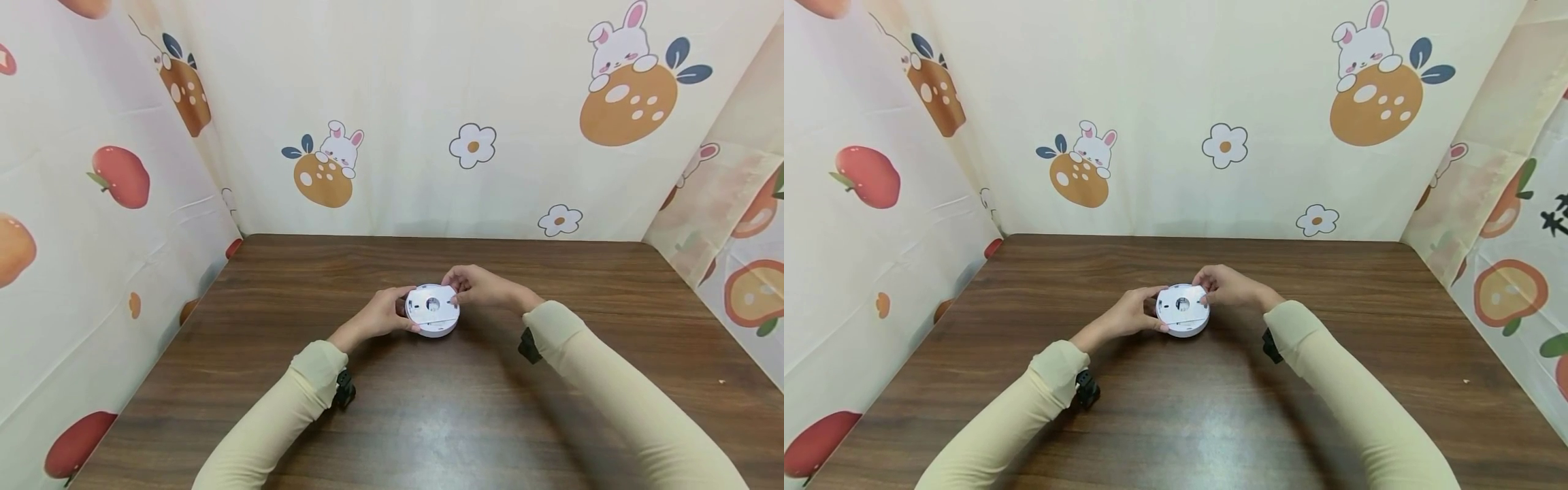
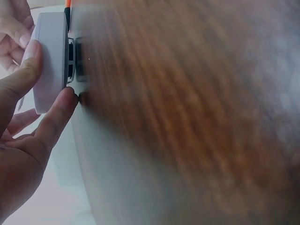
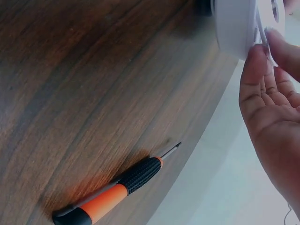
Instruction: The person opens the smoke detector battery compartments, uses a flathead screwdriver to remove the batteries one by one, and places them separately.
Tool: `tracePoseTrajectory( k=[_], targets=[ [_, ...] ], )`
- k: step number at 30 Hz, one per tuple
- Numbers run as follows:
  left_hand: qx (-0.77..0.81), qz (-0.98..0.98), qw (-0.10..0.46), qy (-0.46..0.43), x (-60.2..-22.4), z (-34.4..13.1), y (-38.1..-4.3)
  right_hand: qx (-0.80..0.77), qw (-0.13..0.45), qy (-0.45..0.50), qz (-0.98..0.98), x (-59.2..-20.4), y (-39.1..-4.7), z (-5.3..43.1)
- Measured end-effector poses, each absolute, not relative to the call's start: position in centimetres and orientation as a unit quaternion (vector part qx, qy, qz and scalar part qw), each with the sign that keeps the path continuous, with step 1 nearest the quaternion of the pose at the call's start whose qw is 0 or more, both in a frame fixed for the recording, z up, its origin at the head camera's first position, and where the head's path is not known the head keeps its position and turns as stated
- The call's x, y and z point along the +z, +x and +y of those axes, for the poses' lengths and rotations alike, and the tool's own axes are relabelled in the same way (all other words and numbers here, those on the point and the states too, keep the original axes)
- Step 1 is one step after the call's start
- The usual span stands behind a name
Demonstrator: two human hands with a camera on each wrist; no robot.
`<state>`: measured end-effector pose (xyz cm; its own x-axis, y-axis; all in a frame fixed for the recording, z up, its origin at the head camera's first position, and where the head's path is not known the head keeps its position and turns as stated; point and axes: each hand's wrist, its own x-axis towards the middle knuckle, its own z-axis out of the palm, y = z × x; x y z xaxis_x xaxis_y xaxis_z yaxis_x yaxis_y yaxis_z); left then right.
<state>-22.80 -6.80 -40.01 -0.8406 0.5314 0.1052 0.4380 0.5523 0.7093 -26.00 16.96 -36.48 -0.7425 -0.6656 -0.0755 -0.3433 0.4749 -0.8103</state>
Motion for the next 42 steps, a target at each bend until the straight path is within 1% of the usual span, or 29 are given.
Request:
tracePoseTrajectory(
  k=[5, 9, 16, 21, 28, 33, 42],
  targets=[
    [0.382, 0.878, 0.055, 0.284, -40.1, -6.8, -22.8, -0.459, 0.231, -0.254, 0.82, -36.2, -26.2, 16.9],
    [0.381, 0.878, 0.055, 0.284, -40.1, -6.8, -22.9, -0.479, 0.245, -0.227, 0.812, -35.8, -26.4, 17.1],
    [0.381, 0.879, 0.06, 0.281, -39.9, -6.8, -22.9, -0.504, 0.234, -0.171, 0.813, -35.1, -27.4, 18.2],
    [0.372, 0.884, 0.066, 0.276, -39.8, -6.8, -22.9, -0.548, 0.237, -0.134, 0.791, -34.9, -28.3, 19.3],
    [0.364, 0.889, 0.07, 0.269, -39.8, -6.7, -22.8, -0.545, 0.199, -0.113, 0.807, -35.2, -29.9, 21.0],
    [0.36, 0.891, 0.068, 0.268, -39.8, -6.8, -22.9, -0.557, 0.19, -0.067, 0.806, -35.3, -30.9, 22.2],
    [0.355, 0.895, 0.078, 0.259, -39.7, -6.8, -22.8, -0.57, 0.172, -0.039, 0.803, -36.1, -31.4, 23.8]
  ],
)
